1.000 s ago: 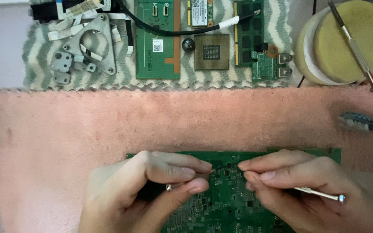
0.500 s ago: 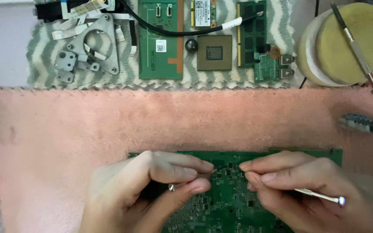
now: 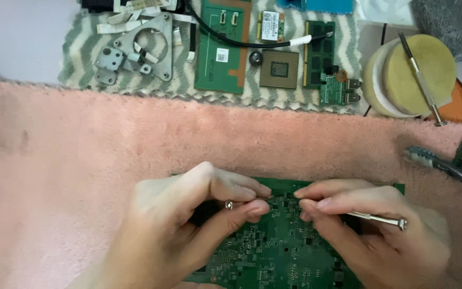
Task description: The person uses a small metal tool to scrape and clean the surface of a green circuit board. They work methodically across different areas of the board, occasionally rotating it to access different sections.
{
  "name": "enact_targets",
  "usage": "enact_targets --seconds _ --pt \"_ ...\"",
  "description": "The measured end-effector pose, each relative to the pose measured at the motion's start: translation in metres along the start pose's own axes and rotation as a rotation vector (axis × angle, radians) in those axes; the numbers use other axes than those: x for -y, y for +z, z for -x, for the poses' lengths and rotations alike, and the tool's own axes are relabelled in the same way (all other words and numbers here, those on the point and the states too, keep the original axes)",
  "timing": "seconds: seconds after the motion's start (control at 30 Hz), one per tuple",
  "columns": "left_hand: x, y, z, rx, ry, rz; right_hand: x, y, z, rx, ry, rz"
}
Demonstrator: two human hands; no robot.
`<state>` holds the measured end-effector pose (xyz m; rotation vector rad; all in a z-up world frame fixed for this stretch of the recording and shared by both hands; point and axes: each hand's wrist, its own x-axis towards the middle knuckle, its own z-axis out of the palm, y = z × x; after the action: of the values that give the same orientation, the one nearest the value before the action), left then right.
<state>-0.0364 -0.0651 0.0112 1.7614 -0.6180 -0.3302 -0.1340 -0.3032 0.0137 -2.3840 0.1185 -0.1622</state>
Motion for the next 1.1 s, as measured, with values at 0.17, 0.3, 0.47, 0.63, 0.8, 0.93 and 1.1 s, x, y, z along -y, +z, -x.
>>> enact_targets --seconds 0.17,0.3,0.47,0.63,0.8,0.93,1.1 --pt "0.003 -0.001 0.0 0.002 0.011 0.004 -0.029 -0.005 0.006 0.103 -0.145 -0.048" --pt "0.002 -0.002 -0.002 0.012 0.033 0.016 -0.01 -0.004 0.004 0.051 -0.097 0.047" --pt "0.002 -0.002 0.0 0.002 0.027 -0.02 -0.005 -0.002 0.002 0.04 -0.091 0.045" --pt "0.004 -0.001 -0.001 0.004 0.042 -0.027 0.006 0.0 -0.001 -0.013 -0.09 0.087" --pt "0.005 -0.001 -0.001 -0.002 0.072 -0.016 -0.009 -0.003 0.008 0.054 -0.006 0.033" --pt "0.006 -0.001 0.0 0.001 0.041 -0.016 -0.005 -0.005 0.004 0.142 -0.024 0.083" --pt "0.004 -0.001 -0.001 0.012 0.012 0.009 -0.007 -0.009 0.008 0.146 0.053 0.031"
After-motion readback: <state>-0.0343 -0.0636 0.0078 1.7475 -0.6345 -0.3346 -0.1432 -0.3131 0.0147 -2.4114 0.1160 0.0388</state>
